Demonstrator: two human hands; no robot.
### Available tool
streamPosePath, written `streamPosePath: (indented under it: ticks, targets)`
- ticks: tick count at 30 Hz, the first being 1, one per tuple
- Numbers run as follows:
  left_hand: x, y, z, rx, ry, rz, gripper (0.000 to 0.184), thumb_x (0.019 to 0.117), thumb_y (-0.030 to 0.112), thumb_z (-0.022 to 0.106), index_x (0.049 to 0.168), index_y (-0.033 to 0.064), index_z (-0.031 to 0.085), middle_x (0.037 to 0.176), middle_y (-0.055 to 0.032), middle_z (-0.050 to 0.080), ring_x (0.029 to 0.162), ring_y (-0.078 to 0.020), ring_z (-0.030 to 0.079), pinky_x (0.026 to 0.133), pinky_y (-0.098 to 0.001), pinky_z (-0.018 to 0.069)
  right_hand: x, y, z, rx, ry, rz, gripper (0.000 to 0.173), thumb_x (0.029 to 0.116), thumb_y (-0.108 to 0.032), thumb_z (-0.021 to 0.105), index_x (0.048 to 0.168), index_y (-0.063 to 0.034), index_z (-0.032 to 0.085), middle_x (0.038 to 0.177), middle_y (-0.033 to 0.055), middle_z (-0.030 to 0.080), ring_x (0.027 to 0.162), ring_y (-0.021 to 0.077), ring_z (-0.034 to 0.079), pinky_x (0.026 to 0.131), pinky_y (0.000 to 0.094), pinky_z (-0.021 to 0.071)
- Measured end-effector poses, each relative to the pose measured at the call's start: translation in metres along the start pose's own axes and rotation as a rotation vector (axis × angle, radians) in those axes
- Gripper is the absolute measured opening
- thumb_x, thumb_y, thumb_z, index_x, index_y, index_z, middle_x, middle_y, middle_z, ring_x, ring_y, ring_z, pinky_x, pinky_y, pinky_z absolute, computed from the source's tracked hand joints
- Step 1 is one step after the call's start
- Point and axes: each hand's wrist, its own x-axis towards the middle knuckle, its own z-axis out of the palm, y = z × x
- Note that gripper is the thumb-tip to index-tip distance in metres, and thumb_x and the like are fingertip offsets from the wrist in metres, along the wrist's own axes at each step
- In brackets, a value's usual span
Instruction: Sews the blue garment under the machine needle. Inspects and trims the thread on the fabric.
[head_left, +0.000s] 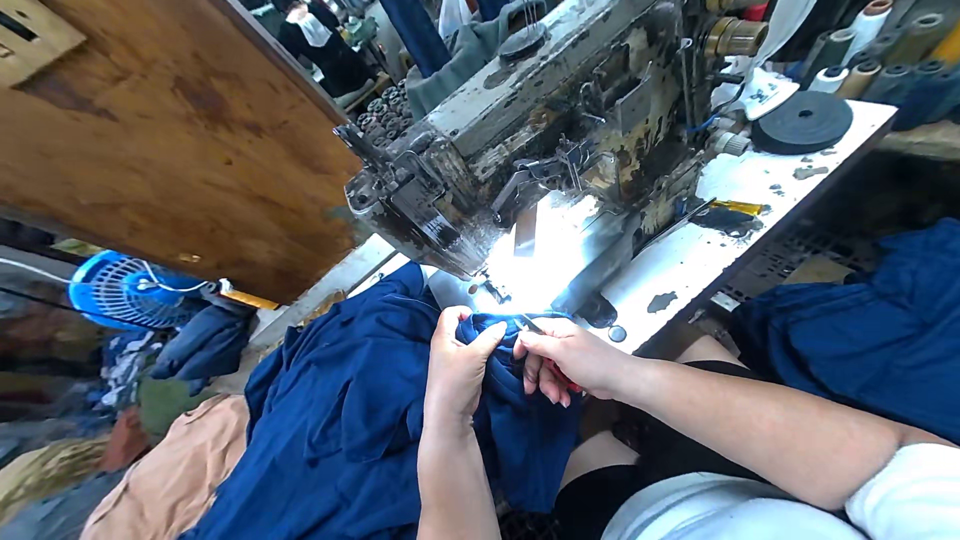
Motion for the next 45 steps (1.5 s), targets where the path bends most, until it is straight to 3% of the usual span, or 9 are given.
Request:
streamPosePath:
  ticks: [4,10,45]
  targets:
    - [-0.009,0.021,0.010,0.024,0.042,-0.060,0.036,0.0845,-0.008,0.073,0.114,-0.0044,0.052,0.100,-0.0125,0.062,0.086,-0.0121,0.066,0.075,-0.0249,0.0582,-0.007,-0.001,-0.004,-0.178,0.018,-0.240,0.033,0.1131,-0.023,0.032,0.111,-0.0035,0.058,0.076,0.0004,0.068,0.051,0.0060,0.060,0.048,0.0209,0.0525]
    - [0.002,-0.002,0.001,0.016,0.028,0.004,0.038,0.0830,-0.002,0.076,0.114,-0.0002,0.056,0.101,-0.0117,0.065,0.089,-0.0147,0.069,0.076,-0.0294,0.0609,-0.006,0.005,0.003,-0.131,-0.036,0.014,0.033,0.1139,-0.027,0.034,0.114,-0.0045,0.058,0.075,0.0044,0.067,0.051,0.0094,0.061,0.047,0.0225,0.0521]
    - [0.000,-0.004,0.000,-0.031,0.012,0.048,0.035,0.0829,-0.003,0.076,0.110,0.0011,0.054,0.098,-0.0101,0.065,0.087,-0.0143,0.069,0.076,-0.0291,0.0610,-0.003,0.002,0.000,0.058,-0.077,0.028,0.031,0.1135,-0.027,0.034,0.110,-0.0057,0.057,0.072,0.0037,0.066,0.048,0.0081,0.058,0.044,0.0202,0.0486]
